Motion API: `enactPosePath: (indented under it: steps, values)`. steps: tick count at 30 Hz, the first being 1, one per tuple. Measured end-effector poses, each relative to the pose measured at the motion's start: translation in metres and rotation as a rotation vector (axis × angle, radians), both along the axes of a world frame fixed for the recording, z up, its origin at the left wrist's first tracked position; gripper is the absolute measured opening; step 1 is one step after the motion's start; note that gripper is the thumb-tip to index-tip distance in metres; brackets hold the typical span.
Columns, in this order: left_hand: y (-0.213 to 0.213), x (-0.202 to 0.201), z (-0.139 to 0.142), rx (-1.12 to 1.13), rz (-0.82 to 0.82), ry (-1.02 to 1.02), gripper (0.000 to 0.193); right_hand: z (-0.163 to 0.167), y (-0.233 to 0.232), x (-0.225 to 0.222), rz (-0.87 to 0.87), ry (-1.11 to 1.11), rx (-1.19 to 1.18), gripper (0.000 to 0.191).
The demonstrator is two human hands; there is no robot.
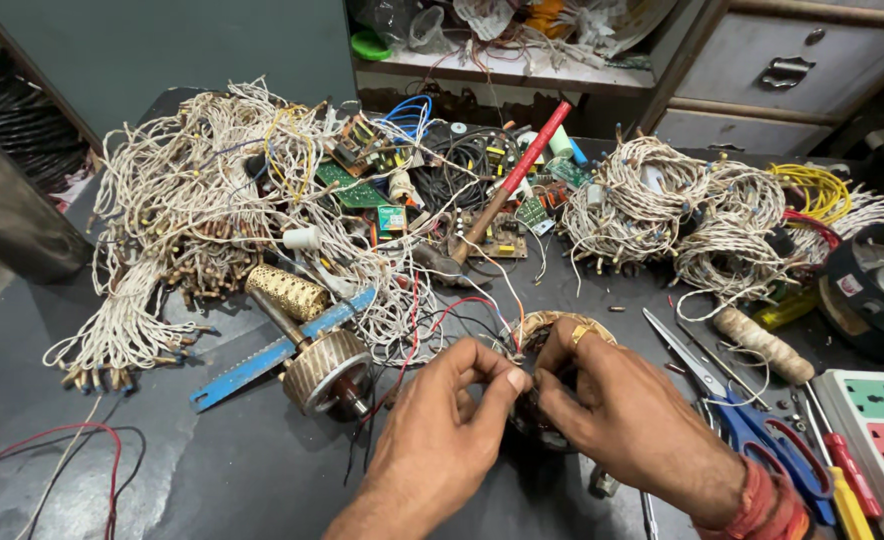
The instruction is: The person works on a circular electrical component, stripping and twisting wires with their hands and using scissors to trim wire ends. They repeatedly insert and adjust wires into the component's slots.
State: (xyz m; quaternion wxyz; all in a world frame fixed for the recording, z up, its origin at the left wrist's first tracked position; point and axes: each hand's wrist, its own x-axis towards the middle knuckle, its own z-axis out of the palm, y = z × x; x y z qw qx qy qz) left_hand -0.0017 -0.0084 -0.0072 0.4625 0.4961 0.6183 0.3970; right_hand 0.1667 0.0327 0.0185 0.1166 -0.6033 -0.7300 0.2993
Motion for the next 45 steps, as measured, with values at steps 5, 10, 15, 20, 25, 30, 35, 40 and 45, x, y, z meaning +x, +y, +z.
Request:
enactPosePath:
  steps: [5, 10, 15, 20, 25, 30, 35, 40, 45]
  values:
    - [0.000, -0.008, 0.011, -0.064, -0.115, 0.199, 0.023, -0.005, 0.004, 0.006, 0.048, 0.064, 0.012, 0.019]
    - [0.004, -0.014, 0.004, 0.058, -0.199, 0.213, 0.022, -0.010, 0.011, 0.019, 0.116, 0.327, -0.153, 0.015]
    - [0.007, -0.014, -0.001, 0.187, -0.212, 0.113, 0.021, -0.012, 0.017, 0.023, 0.160, 0.385, -0.150, 0.013]
    - [0.007, -0.008, 0.012, 0.034, -0.156, 0.168, 0.028, -0.009, 0.016, 0.022, 0.132, 0.389, -0.170, 0.018]
    - [0.008, -0.006, 0.026, 0.006, -0.129, 0.199, 0.030, -0.006, 0.021, 0.018, 0.115, 0.402, -0.268, 0.020]
    - [0.010, -0.003, 0.023, 0.038, -0.125, 0.130, 0.027, -0.004, 0.024, 0.018, 0.117, 0.373, -0.290, 0.024]
    - [0.012, 0.002, 0.017, -0.023, -0.071, 0.067, 0.028, -0.009, 0.025, 0.019, 0.062, 0.385, -0.310, 0.026]
    - [0.014, 0.003, 0.015, -0.073, -0.034, 0.033, 0.022, -0.012, 0.027, 0.030, 0.102, 0.426, -0.292, 0.032]
    - [0.016, 0.005, 0.003, -0.162, 0.031, 0.012, 0.030, -0.009, 0.025, 0.033, 0.155, 0.409, -0.278, 0.032]
